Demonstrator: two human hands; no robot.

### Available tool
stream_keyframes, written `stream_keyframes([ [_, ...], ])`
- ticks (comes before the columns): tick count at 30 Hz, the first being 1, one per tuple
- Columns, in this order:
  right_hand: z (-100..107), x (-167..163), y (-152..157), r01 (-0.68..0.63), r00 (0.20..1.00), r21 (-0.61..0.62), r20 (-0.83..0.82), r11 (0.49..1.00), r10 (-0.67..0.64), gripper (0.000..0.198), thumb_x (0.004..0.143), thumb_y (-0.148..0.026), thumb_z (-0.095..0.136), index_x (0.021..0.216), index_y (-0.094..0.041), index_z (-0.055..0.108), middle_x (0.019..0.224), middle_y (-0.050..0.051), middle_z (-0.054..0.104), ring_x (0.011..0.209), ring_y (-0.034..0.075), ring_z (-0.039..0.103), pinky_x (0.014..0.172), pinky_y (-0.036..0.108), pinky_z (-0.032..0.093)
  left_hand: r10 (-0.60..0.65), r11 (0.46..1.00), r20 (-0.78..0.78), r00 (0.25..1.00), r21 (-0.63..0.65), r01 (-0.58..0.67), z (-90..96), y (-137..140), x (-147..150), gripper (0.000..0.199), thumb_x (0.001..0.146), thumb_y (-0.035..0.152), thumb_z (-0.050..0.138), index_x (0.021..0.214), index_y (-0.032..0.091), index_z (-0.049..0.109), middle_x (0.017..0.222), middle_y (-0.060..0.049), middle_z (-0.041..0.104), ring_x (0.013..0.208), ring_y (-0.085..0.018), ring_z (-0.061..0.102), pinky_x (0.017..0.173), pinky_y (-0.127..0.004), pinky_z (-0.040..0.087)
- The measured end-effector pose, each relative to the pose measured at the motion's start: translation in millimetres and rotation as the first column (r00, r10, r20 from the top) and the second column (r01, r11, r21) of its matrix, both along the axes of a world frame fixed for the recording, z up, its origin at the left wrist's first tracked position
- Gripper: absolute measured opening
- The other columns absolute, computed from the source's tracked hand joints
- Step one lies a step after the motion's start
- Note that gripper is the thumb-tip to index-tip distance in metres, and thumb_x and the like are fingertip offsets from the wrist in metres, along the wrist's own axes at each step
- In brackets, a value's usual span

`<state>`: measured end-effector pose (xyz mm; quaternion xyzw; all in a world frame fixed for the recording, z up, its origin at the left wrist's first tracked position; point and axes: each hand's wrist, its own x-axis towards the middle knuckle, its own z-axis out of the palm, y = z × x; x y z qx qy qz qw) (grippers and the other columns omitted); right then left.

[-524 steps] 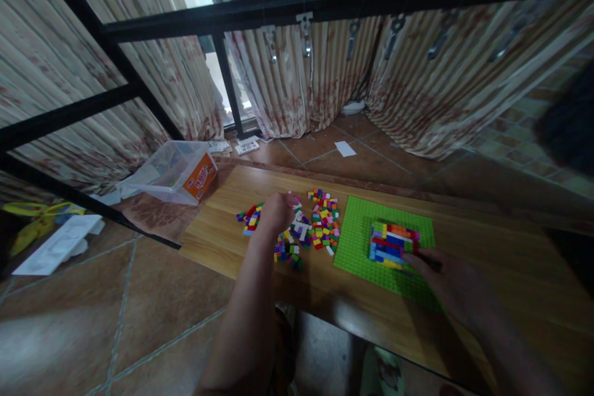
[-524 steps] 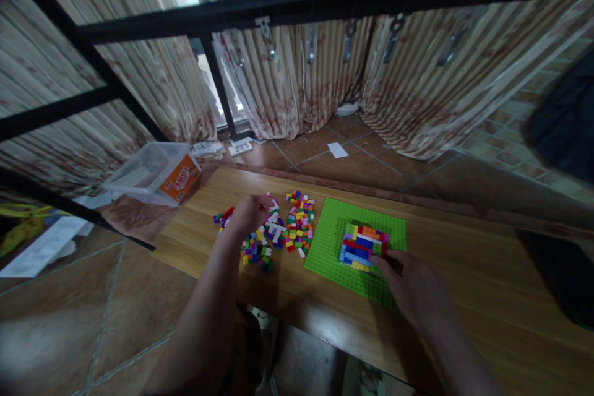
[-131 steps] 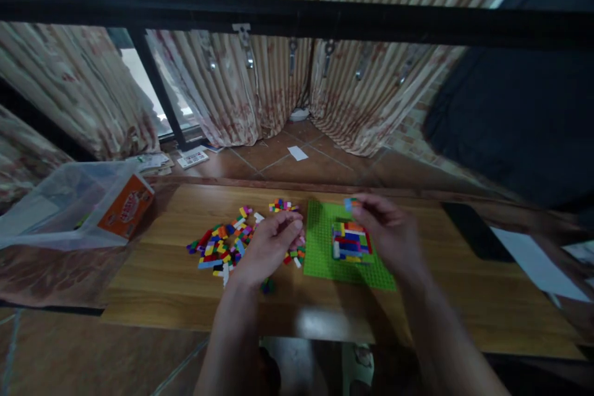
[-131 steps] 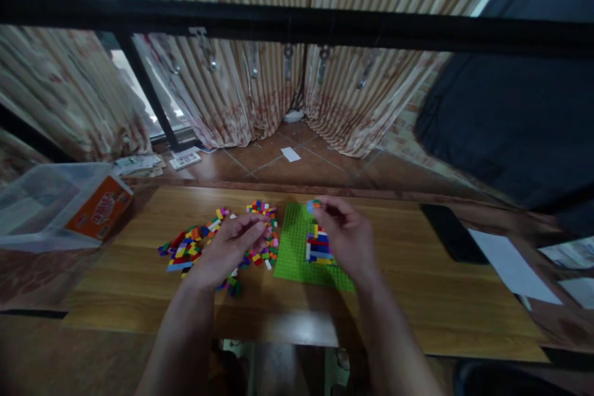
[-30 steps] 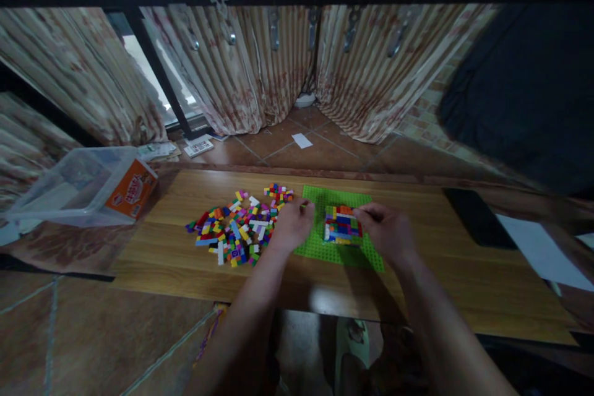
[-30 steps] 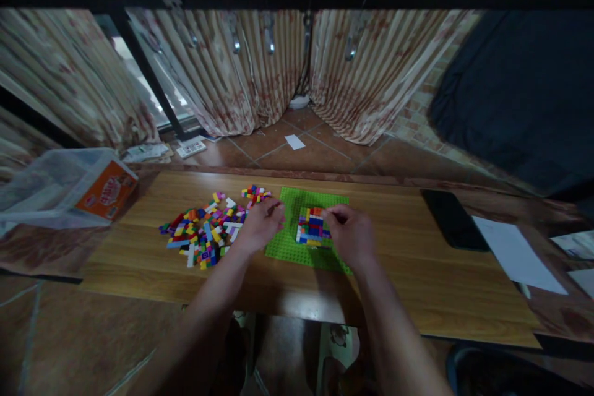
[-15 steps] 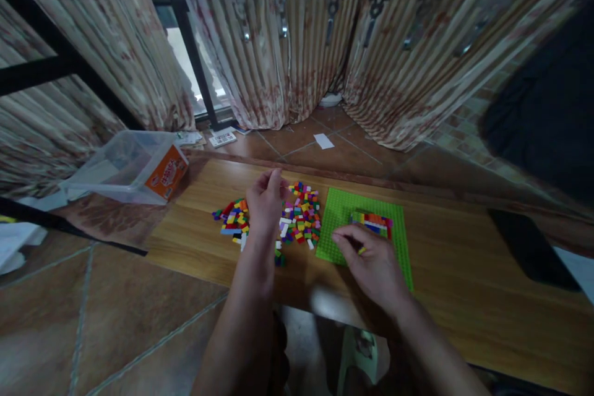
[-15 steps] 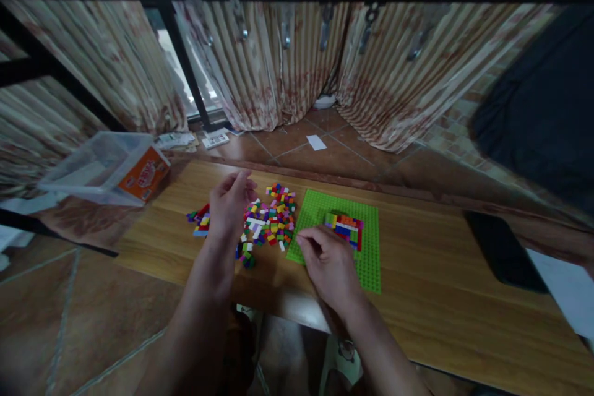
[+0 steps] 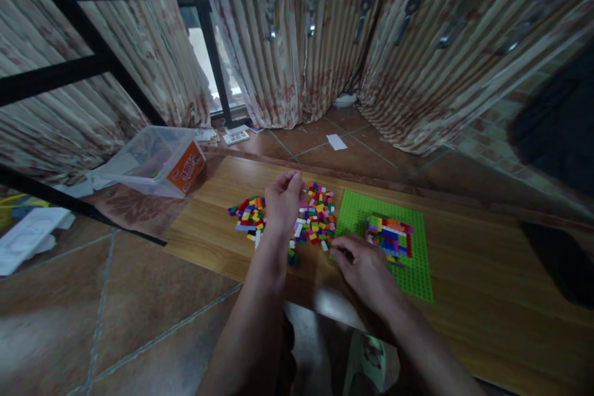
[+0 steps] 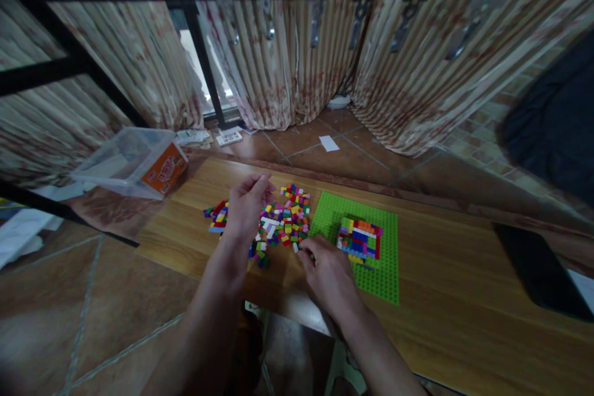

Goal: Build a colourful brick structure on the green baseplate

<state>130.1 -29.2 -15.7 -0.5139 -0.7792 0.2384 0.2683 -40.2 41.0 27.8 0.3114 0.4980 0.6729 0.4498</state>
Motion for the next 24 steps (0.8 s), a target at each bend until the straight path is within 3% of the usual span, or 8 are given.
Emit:
stream_keyframes([
  [10, -5, -21, 0, 0.053, 0.960, -0.062, 0.276, 0.997, -0.034, 0.013, 0.087, -0.020, 0.055, 0.094, -0.019, 0.066, 0.092, 0.005, 0.065, 0.084, 0.020, 0.062, 0.071, 0.029, 0.042, -0.023, 0.999, 0.001, 1.000, 0.025, 0.023, -1.4, -1, 3, 0.017, 0.073, 0.029, 0.068, 0.070, 0.013, 0.062, 0.060, 0.002, 0.058, 0.049, -0.006, 0.048, 0.048, -0.017, 0.039],
  [24, -13, -34, 3, 0.041, 0.974, -0.010, 0.221, 0.999, -0.038, 0.018, 0.090, -0.016, 0.051, 0.092, -0.019, 0.069, 0.092, 0.007, 0.067, 0.087, 0.019, 0.063, 0.075, 0.028, 0.044, 0.095, 0.995, 0.052, 0.994, 0.038, -0.097, 1.6, -4, -24, 0.020, 0.070, 0.027, 0.069, 0.083, 0.012, 0.066, 0.062, 0.001, 0.061, 0.051, -0.007, 0.053, 0.050, -0.017, 0.039],
])
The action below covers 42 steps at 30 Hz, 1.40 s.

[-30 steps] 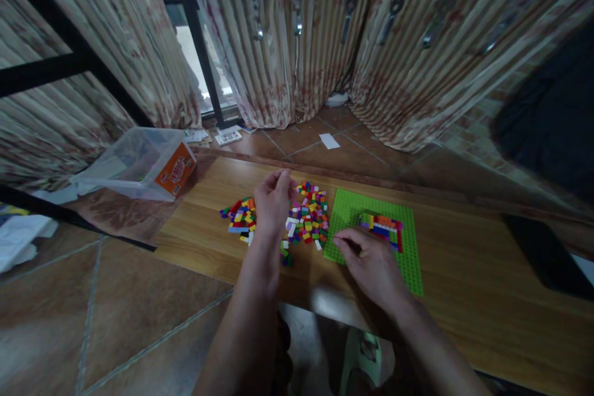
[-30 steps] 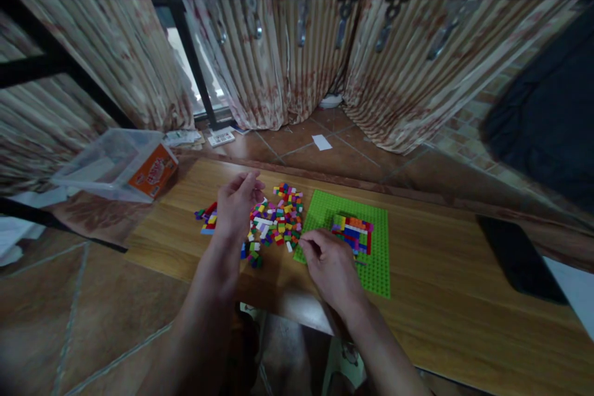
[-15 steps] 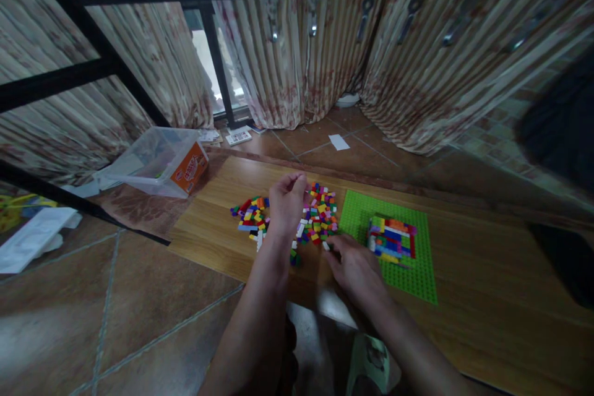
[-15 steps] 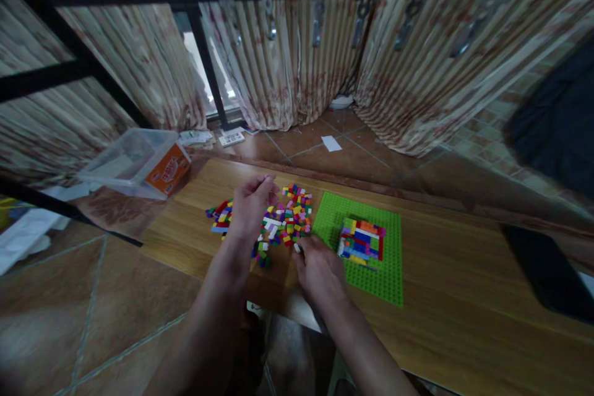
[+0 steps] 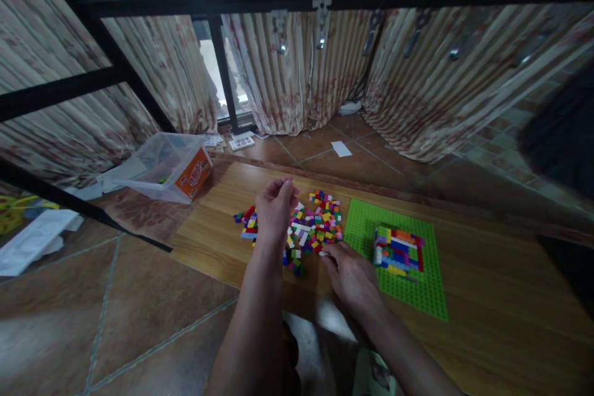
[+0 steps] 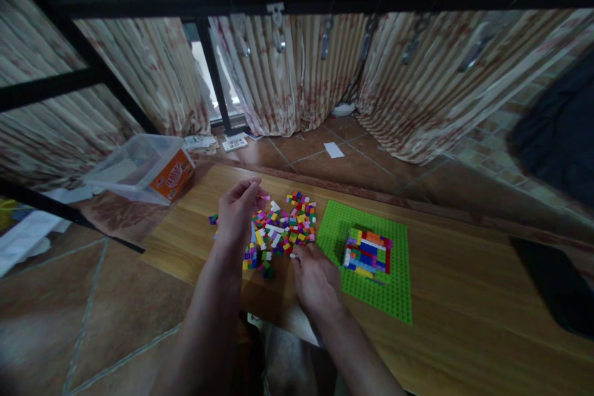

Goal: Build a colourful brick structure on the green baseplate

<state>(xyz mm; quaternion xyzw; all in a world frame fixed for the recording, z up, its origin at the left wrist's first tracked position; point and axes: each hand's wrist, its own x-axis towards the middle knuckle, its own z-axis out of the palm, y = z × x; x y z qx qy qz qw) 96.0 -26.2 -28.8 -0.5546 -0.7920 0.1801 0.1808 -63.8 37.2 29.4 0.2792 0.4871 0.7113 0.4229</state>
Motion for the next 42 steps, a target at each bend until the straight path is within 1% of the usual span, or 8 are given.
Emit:
stream_keyframes([
  [7, -5, 0, 0, 0.014, 0.992, 0.039, -0.127, 0.999, -0.009, 0.018, 0.091, -0.021, 0.051, 0.089, -0.021, 0.068, 0.090, 0.005, 0.071, 0.081, 0.019, 0.066, 0.075, 0.031, 0.048, 0.069, 0.997, 0.062, 0.996, 0.013, -0.070, 4.9, -5, -17, 0.018, 0.070, 0.025, 0.069, 0.083, 0.012, 0.067, 0.063, 0.002, 0.060, 0.048, -0.005, 0.050, 0.049, -0.017, 0.038],
  [15, -2, 4, 10, 0.072, 0.968, 0.137, -0.247, 0.988, -0.036, 0.020, 0.091, -0.029, 0.051, 0.088, -0.021, 0.068, 0.090, 0.006, 0.073, 0.081, 0.020, 0.069, 0.076, 0.032, 0.050, 0.175, 0.982, 0.298, 0.939, 0.021, -0.190, 10.7, -12, -45, 0.021, 0.068, 0.025, 0.073, 0.084, 0.012, 0.066, 0.064, 0.003, 0.059, 0.049, -0.004, 0.050, 0.050, -0.016, 0.040],
  [20, 2, -3, 11, 0.064, 0.966, 0.111, -0.255, 0.992, -0.034, 0.021, 0.091, -0.031, 0.051, 0.091, -0.020, 0.069, 0.091, 0.005, 0.072, 0.080, 0.019, 0.068, 0.076, 0.032, 0.050, 0.230, 0.969, 0.429, 0.874, -0.020, -0.246, 14.5, -17, -63, 0.017, 0.070, 0.021, 0.071, 0.082, 0.012, 0.065, 0.062, 0.004, 0.058, 0.047, -0.002, 0.049, 0.049, -0.015, 0.040],
  [24, 10, -23, 13, 0.045, 0.962, 0.068, -0.272, 0.997, -0.025, 0.021, 0.091, -0.031, 0.051, 0.091, -0.020, 0.069, 0.090, 0.004, 0.071, 0.080, 0.018, 0.066, 0.075, 0.031, 0.049, 0.239, 0.966, 0.485, 0.841, -0.033, -0.255, 14.7, -19, -73, 0.011, 0.073, 0.018, 0.069, 0.082, 0.013, 0.065, 0.061, 0.005, 0.057, 0.046, -0.001, 0.049, 0.049, -0.014, 0.040],
  [31, 18, -72, 28, -0.116, 0.978, 0.039, -0.170, 0.992, 0.121, 0.018, 0.087, -0.023, 0.055, 0.099, -0.020, 0.068, 0.097, 0.005, 0.068, 0.086, 0.018, 0.063, 0.079, 0.030, 0.047, 0.234, 0.968, 0.509, 0.828, -0.039, -0.249, 13.4, -22, -80, 0.007, 0.076, 0.016, 0.067, 0.082, 0.013, 0.064, 0.062, 0.005, 0.058, 0.046, -0.001, 0.050, 0.048, -0.014, 0.041],
  [35, 14, -79, 34, -0.185, 0.978, 0.057, -0.082, 0.981, 0.189, 0.017, 0.086, -0.020, 0.055, 0.094, -0.022, 0.070, 0.094, 0.005, 0.066, 0.084, 0.017, 0.061, 0.078, 0.029, 0.046, 0.240, 0.967, 0.496, 0.834, -0.050, -0.248, 12.7, -23, -85, 0.010, 0.073, 0.018, 0.070, 0.081, 0.014, 0.064, 0.061, 0.006, 0.058, 0.045, -0.001, 0.049, 0.049, -0.014, 0.041],
  [38, 11, -69, 40, -0.162, 0.986, 0.055, -0.041, 0.985, 0.165, 0.019, 0.088, -0.019, 0.053, 0.091, -0.022, 0.072, 0.091, 0.005, 0.065, 0.083, 0.017, 0.061, 0.077, 0.029, 0.045, 0.255, 0.964, 0.497, 0.829, -0.063, -0.259, 12.1, -23, -88, 0.010, 0.073, 0.018, 0.070, 0.081, 0.014, 0.064, 0.061, 0.006, 0.057, 0.045, -0.001, 0.049, 0.049, -0.014, 0.041],
  [42, 13, -53, 45, -0.058, 0.998, 0.096, 0.016, 0.994, 0.056, 0.021, 0.088, -0.019, 0.051, 0.090, -0.021, 0.072, 0.094, 0.006, 0.065, 0.084, 0.019, 0.061, 0.079, 0.031, 0.045, 0.255, 0.963, 0.508, 0.822, -0.062, -0.261, 11.2, -23, -90, 0.007, 0.075, 0.016, 0.066, 0.081, 0.014, 0.063, 0.060, 0.006, 0.057, 0.045, -0.001, 0.049, 0.048, -0.014, 0.040],
])
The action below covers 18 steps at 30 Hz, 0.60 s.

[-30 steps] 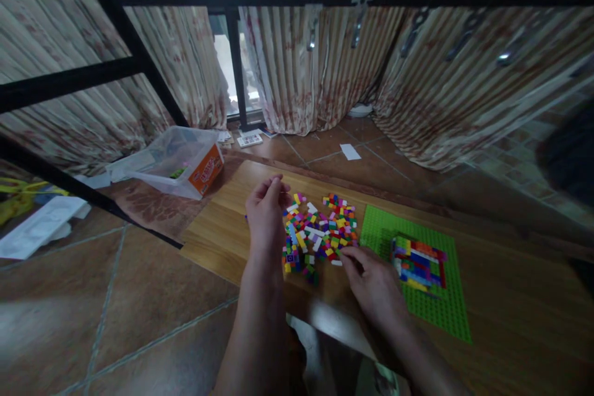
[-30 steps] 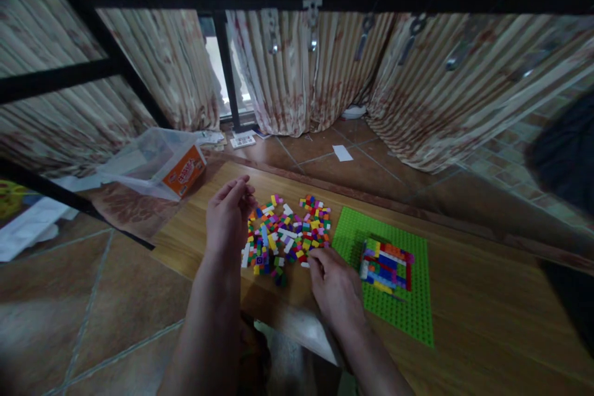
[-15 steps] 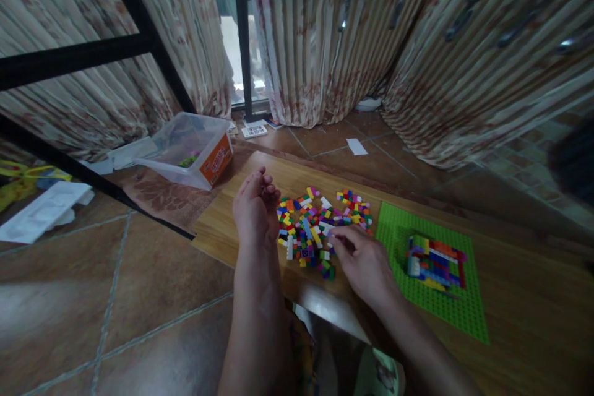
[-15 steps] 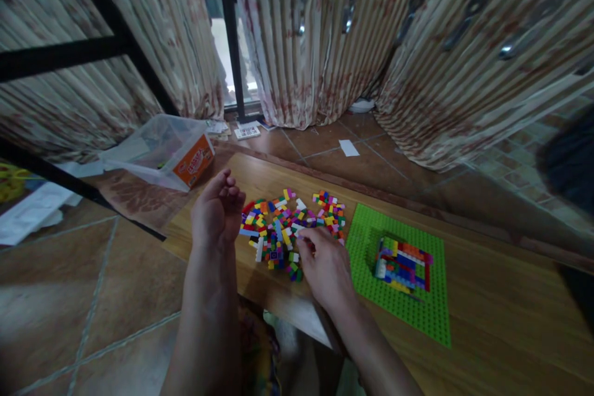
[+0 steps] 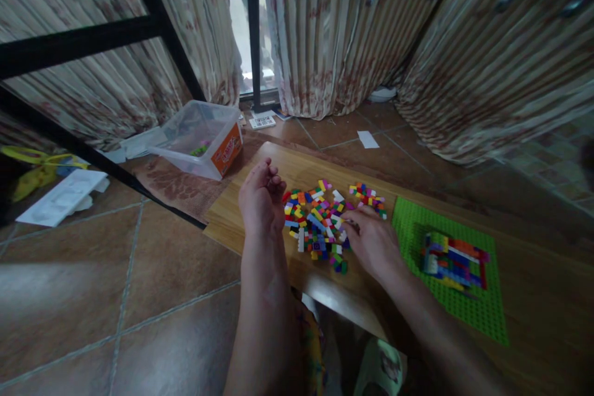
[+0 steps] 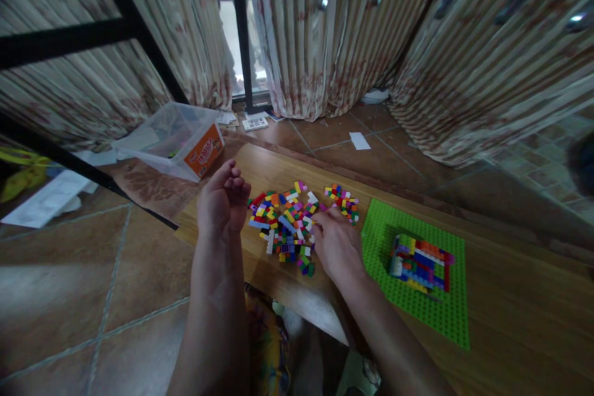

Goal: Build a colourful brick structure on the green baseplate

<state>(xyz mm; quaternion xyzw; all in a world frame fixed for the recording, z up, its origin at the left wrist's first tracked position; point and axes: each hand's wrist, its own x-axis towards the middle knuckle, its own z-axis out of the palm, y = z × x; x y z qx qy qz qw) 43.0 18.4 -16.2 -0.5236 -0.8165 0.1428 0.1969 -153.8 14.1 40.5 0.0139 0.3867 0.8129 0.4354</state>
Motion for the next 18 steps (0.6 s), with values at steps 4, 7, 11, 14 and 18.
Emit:
stream_keyframes([
  [4, 5, -6, -4, -0.006, 0.999, 0.012, -0.050, 1.000, 0.006, 0.020, 0.089, -0.019, 0.051, 0.091, -0.020, 0.072, 0.094, 0.005, 0.065, 0.084, 0.019, 0.062, 0.080, 0.032, 0.046, 0.033, 0.999, 0.000, 0.999, 0.003, -0.033, -1.2, -1, -2, 0.007, 0.075, 0.016, 0.066, 0.081, 0.014, 0.063, 0.060, 0.006, 0.057, 0.045, -0.001, 0.049, 0.049, -0.014, 0.040],
  [7, 7, -27, -13, -0.092, 0.991, 0.002, -0.095, 0.996, 0.091, 0.020, 0.090, -0.020, 0.051, 0.090, -0.021, 0.071, 0.090, 0.004, 0.065, 0.084, 0.019, 0.061, 0.078, 0.031, 0.046, 0.054, 0.999, 0.001, 0.999, 0.001, -0.054, -1.5, -3, -3, 0.008, 0.076, 0.018, 0.067, 0.081, 0.015, 0.063, 0.060, 0.007, 0.056, 0.045, -0.001, 0.049, 0.050, -0.014, 0.040],
  [11, 5, -60, -26, -0.214, 0.976, -0.019, -0.052, 0.977, 0.213, 0.016, 0.089, -0.021, 0.055, 0.095, -0.020, 0.070, 0.095, 0.007, 0.065, 0.092, 0.021, 0.059, 0.081, 0.032, 0.046, 0.064, 0.998, 0.000, 0.998, 0.002, -0.064, -0.9, -3, -4, 0.011, 0.075, 0.021, 0.069, 0.083, 0.015, 0.063, 0.059, 0.007, 0.056, 0.045, -0.001, 0.049, 0.050, -0.014, 0.040],
  [14, 2, -77, -32, -0.253, 0.967, -0.002, 0.039, 0.967, 0.253, 0.013, 0.086, -0.024, 0.059, 0.094, -0.018, 0.068, 0.096, 0.009, 0.063, 0.094, 0.024, 0.056, 0.080, 0.035, 0.046, 0.066, 0.998, 0.010, 0.998, -0.006, -0.066, -0.6, -3, -5, 0.011, 0.075, 0.021, 0.068, 0.082, 0.015, 0.062, 0.059, 0.007, 0.055, 0.045, -0.001, 0.048, 0.050, -0.014, 0.040],
  [18, 0, -84, -32, -0.252, 0.962, 0.074, 0.125, 0.965, 0.242, 0.016, 0.084, -0.030, 0.063, 0.093, -0.018, 0.067, 0.097, 0.012, 0.062, 0.095, 0.027, 0.053, 0.082, 0.038, 0.045, 0.062, 0.998, -0.007, 0.998, -0.010, -0.062, -1.3, -4, -7, 0.013, 0.074, 0.022, 0.070, 0.082, 0.015, 0.062, 0.059, 0.008, 0.055, 0.045, 0.000, 0.049, 0.051, -0.014, 0.040],
])
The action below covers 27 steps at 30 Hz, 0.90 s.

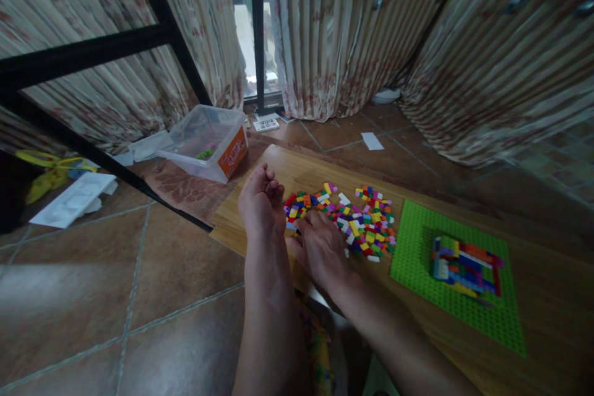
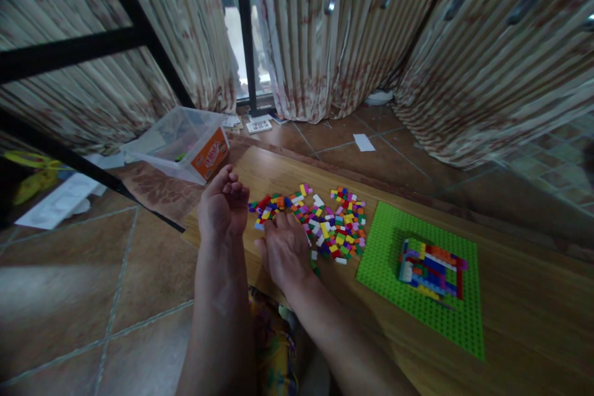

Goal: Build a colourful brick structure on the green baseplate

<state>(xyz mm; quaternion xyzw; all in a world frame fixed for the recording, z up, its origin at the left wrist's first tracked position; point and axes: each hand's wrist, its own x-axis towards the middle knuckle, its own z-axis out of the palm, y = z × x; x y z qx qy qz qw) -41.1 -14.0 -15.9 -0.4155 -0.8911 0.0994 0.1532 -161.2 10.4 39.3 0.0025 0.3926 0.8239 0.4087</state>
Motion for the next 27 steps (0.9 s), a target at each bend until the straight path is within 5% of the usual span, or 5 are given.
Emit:
stream_keyframes([
  [12, -12, 45, 19, 0.123, 0.992, 0.037, -0.038, 0.992, -0.121, 0.017, 0.086, -0.022, 0.058, 0.097, -0.020, 0.071, 0.097, 0.008, 0.064, 0.096, 0.025, 0.053, 0.088, 0.040, 0.042, 0.021, 1.000, 0.012, 1.000, -0.023, -0.020, -0.5, -2, -6, 0.010, 0.075, 0.021, 0.069, 0.080, 0.016, 0.062, 0.059, 0.008, 0.055, 0.045, 0.000, 0.048, 0.050, -0.014, 0.039],
  [27, -2, 6, 18, 0.074, 0.997, 0.008, 0.012, 0.997, -0.074, 0.020, 0.084, -0.032, 0.065, 0.098, -0.018, 0.068, 0.101, 0.009, 0.062, 0.101, 0.027, 0.050, 0.090, 0.041, 0.041, -0.018, 0.999, 0.026, 0.999, -0.029, 0.019, 7.6, 1, -1, 0.010, 0.082, 0.010, 0.056, 0.077, 0.015, 0.062, 0.056, 0.007, 0.053, 0.042, 0.000, 0.045, 0.047, -0.013, 0.041],
])
